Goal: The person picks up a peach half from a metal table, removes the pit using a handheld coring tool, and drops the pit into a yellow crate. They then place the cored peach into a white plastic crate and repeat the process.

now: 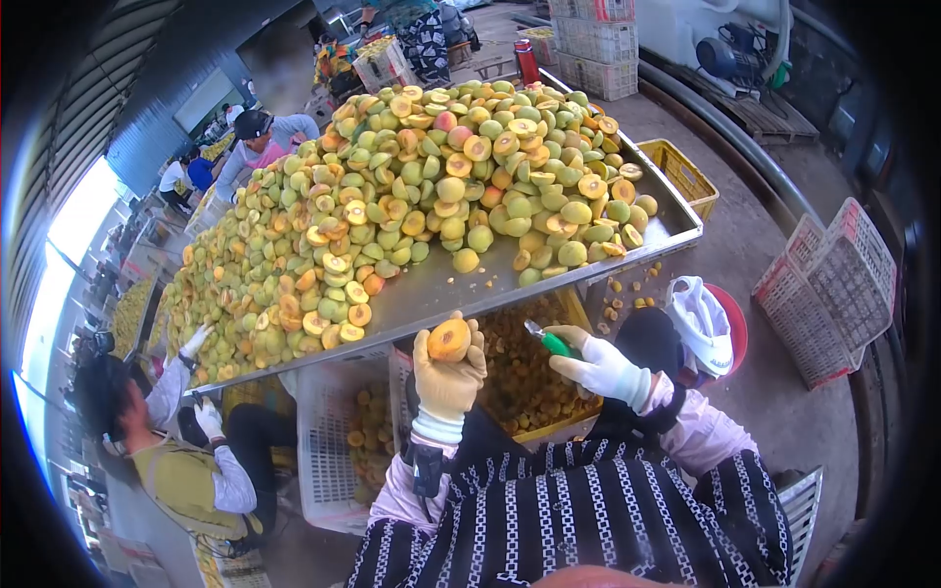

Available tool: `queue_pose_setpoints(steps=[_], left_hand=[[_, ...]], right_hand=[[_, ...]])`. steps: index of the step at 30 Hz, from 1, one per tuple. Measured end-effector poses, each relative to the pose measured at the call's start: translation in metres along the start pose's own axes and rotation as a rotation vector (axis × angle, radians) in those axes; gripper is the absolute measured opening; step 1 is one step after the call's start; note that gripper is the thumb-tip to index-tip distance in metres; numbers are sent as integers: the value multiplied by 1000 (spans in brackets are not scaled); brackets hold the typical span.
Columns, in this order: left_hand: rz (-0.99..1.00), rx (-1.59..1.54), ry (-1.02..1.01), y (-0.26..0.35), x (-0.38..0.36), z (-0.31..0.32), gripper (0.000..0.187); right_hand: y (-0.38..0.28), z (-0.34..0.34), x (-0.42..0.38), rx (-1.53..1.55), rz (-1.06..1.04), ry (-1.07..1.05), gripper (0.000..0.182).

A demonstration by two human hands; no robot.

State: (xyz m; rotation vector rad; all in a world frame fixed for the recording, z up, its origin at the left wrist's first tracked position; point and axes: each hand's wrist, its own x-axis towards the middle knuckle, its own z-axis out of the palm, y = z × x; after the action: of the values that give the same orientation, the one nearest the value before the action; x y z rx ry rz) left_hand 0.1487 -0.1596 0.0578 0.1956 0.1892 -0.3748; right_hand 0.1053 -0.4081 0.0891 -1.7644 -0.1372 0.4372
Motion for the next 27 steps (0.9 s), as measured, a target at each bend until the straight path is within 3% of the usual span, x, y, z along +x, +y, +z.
queue_pose_setpoints(steps=[7,10,14,19,21,22,24,27], left_hand=[[43,20,-109,-4,-7,-14,51],[22,-8,-147,-12,-5,-6,51],[11,12,-205,-21,-2,-6,53],[28,25,-273,-29,-1,-16,61],[45,98,-276,-31,0,-17,61],[42,97,-275,-34,1,-16,61],[180,223,-92,-41,2,-10,57],[202,361,-42,-46,1,6,51]], right_hand=[[-13,12,-1,-30,-11,-29,48],[0,15,1,-65,-197,-6,48],[22,19,3,5,-178,93,47],[3,20,-11,26,-93,49,46],[1,22,-12,-205,-327,104,47],[0,24,-10,-204,-325,106,47],[-2,29,-5,-533,-632,270,50],[-19,26,-2,-725,-680,305,50]])
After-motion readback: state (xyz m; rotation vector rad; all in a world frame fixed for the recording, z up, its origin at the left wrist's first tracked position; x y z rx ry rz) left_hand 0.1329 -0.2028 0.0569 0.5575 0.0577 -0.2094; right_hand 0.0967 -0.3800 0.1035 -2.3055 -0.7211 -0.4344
